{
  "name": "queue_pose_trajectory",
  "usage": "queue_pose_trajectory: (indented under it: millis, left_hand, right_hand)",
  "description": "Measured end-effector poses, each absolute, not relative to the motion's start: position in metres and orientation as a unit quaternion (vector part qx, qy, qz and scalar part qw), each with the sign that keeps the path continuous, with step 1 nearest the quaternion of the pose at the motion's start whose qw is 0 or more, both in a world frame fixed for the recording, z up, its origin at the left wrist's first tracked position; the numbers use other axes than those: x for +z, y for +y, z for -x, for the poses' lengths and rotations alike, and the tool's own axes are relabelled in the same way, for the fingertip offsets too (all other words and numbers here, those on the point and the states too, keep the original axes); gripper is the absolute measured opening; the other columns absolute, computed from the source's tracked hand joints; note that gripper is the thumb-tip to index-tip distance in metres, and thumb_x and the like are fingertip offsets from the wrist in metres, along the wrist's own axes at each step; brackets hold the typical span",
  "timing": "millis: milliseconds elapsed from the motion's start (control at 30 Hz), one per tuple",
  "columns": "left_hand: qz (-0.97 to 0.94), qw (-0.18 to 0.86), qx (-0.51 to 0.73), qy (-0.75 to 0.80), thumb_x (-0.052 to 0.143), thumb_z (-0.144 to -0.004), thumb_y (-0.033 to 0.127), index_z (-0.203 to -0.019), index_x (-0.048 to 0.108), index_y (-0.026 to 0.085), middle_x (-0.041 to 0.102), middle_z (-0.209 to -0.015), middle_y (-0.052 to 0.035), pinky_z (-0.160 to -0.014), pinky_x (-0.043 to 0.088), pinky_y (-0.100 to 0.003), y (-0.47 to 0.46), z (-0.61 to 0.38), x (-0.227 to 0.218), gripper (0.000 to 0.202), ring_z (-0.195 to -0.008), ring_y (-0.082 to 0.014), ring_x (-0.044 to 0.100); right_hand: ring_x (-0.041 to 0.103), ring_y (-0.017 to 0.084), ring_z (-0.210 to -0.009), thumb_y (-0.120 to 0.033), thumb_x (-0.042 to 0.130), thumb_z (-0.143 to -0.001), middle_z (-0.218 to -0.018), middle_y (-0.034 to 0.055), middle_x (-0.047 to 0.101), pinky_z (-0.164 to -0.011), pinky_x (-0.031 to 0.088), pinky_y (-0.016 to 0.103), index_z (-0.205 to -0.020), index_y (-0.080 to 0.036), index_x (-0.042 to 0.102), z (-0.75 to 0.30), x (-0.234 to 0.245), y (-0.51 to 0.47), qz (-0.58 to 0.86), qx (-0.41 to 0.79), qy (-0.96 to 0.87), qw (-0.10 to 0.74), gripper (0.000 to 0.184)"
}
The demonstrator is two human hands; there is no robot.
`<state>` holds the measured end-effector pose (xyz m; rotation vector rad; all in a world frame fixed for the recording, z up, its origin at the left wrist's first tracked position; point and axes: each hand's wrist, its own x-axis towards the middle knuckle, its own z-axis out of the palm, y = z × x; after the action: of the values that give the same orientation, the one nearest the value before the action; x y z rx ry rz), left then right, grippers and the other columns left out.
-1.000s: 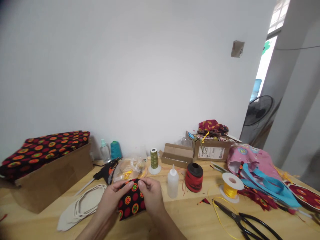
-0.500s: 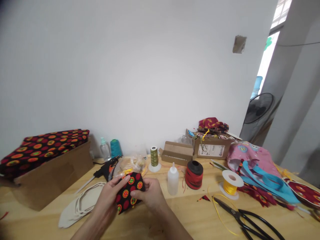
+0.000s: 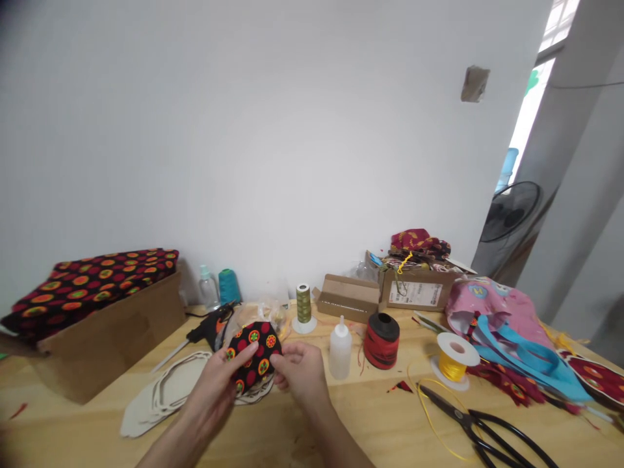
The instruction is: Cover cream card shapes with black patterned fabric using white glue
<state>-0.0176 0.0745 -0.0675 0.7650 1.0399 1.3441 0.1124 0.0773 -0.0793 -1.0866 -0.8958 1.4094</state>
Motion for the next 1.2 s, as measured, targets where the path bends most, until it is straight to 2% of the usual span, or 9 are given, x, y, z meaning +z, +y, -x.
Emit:
queue_pose_trajectory:
  millis: [200, 333, 500, 600, 733, 1000, 1067, 1200]
  left_hand:
    - [-0.349, 0.614, 0.573, 0.415, 0.081, -0.036, 0.012, -0.088, 0.061, 0.010, 0.073, -0.068, -0.0106, -0.064, 0.052, -0.033, 0.073, 0.011, -0.067, 0.055, -0.067, -0.0252, 0.067]
    - [-0.355, 0.597, 0.582, 0.424, 0.080, -0.038, 0.011, -0.088, 0.059, 0.010, 0.073, -0.066, -0.0092, -0.063, 0.051, -0.033, 0.076, 0.014, -0.070, 0.054, -0.065, -0.0237, 0.067]
    - [-0.359, 0.591, 0.585, 0.424, 0.079, -0.041, 0.009, -0.089, 0.058, 0.011, 0.074, -0.072, -0.0098, -0.065, 0.051, -0.030, 0.075, 0.013, -0.068, 0.052, -0.067, -0.0218, 0.067]
    - [-0.349, 0.605, 0.583, 0.415, 0.079, -0.042, 0.010, -0.089, 0.059, 0.010, 0.074, -0.072, -0.0102, -0.069, 0.052, -0.031, 0.073, 0.012, -0.066, 0.051, -0.073, -0.0238, 0.067]
    - [-0.334, 0.611, 0.584, 0.418, 0.079, -0.044, 0.009, -0.089, 0.060, 0.010, 0.074, -0.069, -0.0101, -0.069, 0.053, -0.032, 0.074, 0.013, -0.067, 0.049, -0.074, -0.0256, 0.068]
    - [-0.330, 0.617, 0.587, 0.407, 0.078, -0.046, 0.007, -0.081, 0.063, 0.009, 0.074, -0.073, -0.0114, -0.066, 0.054, -0.028, 0.074, 0.014, -0.068, 0.038, -0.073, -0.0238, 0.068]
    - [-0.332, 0.618, 0.589, 0.402, 0.078, -0.046, 0.008, -0.080, 0.064, 0.009, 0.074, -0.072, -0.0108, -0.067, 0.054, -0.028, 0.072, 0.014, -0.067, 0.036, -0.073, -0.0235, 0.068]
    - [-0.334, 0.619, 0.593, 0.393, 0.077, -0.048, 0.008, -0.083, 0.064, 0.009, 0.074, -0.072, -0.0108, -0.069, 0.054, -0.032, 0.072, 0.014, -0.067, 0.038, -0.075, -0.0251, 0.068]
  right_hand:
    - [0.038, 0.003, -0.028, -0.044, 0.076, -0.038, -0.032, -0.0101, 0.049, -0.029, 0.031, 0.015, -0.070, -0.013, 0.052, -0.115, -0.079, 0.075, 0.434, 0.593, -0.384, 0.559, 0.051]
    - [0.039, 0.005, -0.028, -0.036, 0.080, -0.034, -0.032, -0.0135, 0.045, -0.028, 0.030, 0.015, -0.080, -0.014, 0.048, -0.114, -0.080, 0.074, 0.435, 0.599, -0.381, 0.555, 0.061]
    - [0.039, 0.005, -0.027, -0.035, 0.075, -0.045, -0.032, -0.0112, 0.048, -0.030, 0.033, 0.016, -0.084, -0.012, 0.050, -0.115, -0.083, 0.074, 0.431, 0.622, -0.379, 0.533, 0.052]
    - [0.035, 0.004, -0.025, -0.042, 0.072, -0.049, -0.031, -0.0110, 0.046, -0.028, 0.029, 0.015, -0.071, -0.014, 0.051, -0.115, -0.083, 0.075, 0.429, 0.616, -0.390, 0.533, 0.041]
    - [0.028, 0.001, -0.023, -0.049, 0.072, -0.045, -0.026, -0.0119, 0.040, -0.027, 0.020, 0.015, -0.051, -0.017, 0.044, -0.113, -0.081, 0.074, 0.429, 0.595, -0.412, 0.540, 0.043]
    - [0.020, 0.001, -0.025, -0.053, 0.065, -0.055, -0.026, -0.0122, 0.032, -0.031, 0.012, 0.017, -0.045, -0.018, 0.041, -0.116, -0.080, 0.069, 0.397, 0.656, -0.407, 0.496, 0.043]
    - [0.021, 0.002, -0.024, -0.053, 0.068, -0.051, -0.025, -0.0124, 0.033, -0.030, 0.012, 0.018, -0.047, -0.018, 0.044, -0.113, -0.081, 0.069, 0.401, 0.645, -0.413, 0.503, 0.042]
    - [0.037, 0.003, -0.035, -0.042, 0.076, -0.039, -0.037, -0.0071, 0.051, -0.039, 0.026, 0.018, -0.052, -0.013, 0.055, -0.106, -0.084, 0.069, 0.419, 0.600, -0.425, 0.533, 0.038]
